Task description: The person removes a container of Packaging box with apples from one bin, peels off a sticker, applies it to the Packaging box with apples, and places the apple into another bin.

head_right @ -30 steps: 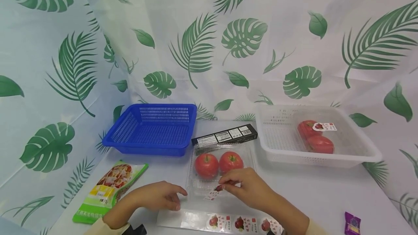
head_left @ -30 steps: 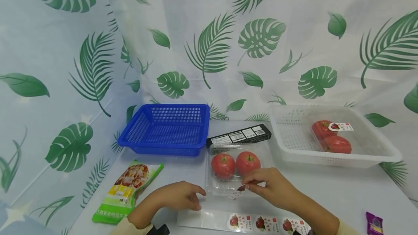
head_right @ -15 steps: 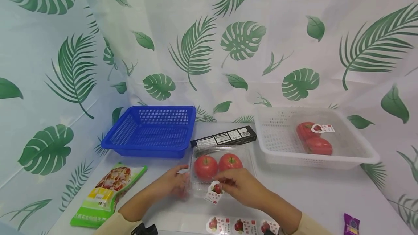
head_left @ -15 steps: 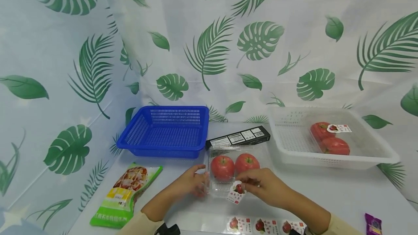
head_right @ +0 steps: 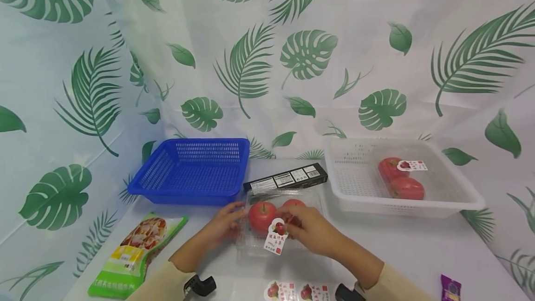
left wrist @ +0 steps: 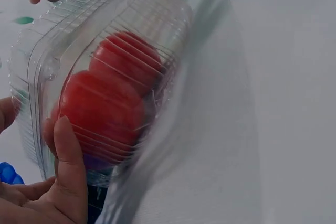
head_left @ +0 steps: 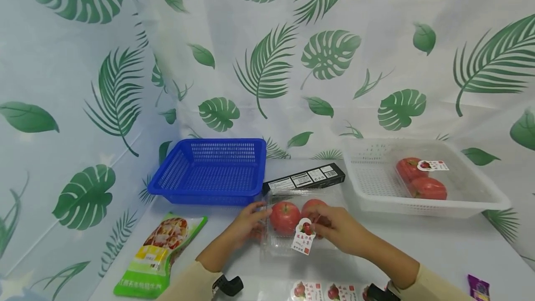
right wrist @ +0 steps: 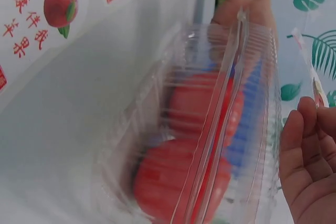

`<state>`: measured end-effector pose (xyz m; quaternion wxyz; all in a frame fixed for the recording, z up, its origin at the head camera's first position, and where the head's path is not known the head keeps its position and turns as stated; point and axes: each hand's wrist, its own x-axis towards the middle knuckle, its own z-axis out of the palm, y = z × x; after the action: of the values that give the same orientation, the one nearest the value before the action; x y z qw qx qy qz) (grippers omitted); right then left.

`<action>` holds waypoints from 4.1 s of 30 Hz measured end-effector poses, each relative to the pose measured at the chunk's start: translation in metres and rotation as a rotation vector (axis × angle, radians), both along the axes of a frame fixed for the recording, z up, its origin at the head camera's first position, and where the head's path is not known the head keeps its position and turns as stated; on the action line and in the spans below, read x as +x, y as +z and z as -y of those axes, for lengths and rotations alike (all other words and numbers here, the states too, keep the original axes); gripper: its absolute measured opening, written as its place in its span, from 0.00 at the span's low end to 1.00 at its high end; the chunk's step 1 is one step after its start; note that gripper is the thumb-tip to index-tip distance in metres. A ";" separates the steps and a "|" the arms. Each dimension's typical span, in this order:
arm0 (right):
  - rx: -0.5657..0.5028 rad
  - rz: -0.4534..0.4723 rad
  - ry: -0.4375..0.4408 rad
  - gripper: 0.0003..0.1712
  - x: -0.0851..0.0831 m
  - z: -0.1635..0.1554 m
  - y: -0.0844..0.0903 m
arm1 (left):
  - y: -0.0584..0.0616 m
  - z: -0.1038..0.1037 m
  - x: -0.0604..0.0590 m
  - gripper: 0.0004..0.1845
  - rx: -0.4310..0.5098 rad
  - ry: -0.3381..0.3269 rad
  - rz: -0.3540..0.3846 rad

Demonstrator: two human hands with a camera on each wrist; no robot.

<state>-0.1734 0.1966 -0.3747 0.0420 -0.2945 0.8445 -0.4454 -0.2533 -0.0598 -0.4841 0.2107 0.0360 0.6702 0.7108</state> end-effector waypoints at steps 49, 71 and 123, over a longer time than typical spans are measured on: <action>0.144 -0.017 -0.223 0.17 -0.069 -0.003 -0.037 | -0.014 0.003 -0.003 0.34 0.187 -0.068 0.077; 0.272 -0.134 -0.260 0.21 -0.066 0.005 -0.043 | -0.011 0.005 -0.002 0.35 0.207 -0.075 0.085; 0.369 -0.260 -0.312 0.15 -0.064 0.009 -0.045 | -0.011 0.004 0.000 0.34 0.223 -0.079 0.085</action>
<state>-0.2370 0.1879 -0.4194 -0.0831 -0.2030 0.9447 -0.2437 -0.2533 -0.0633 -0.4952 0.2614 0.0553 0.5753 0.7731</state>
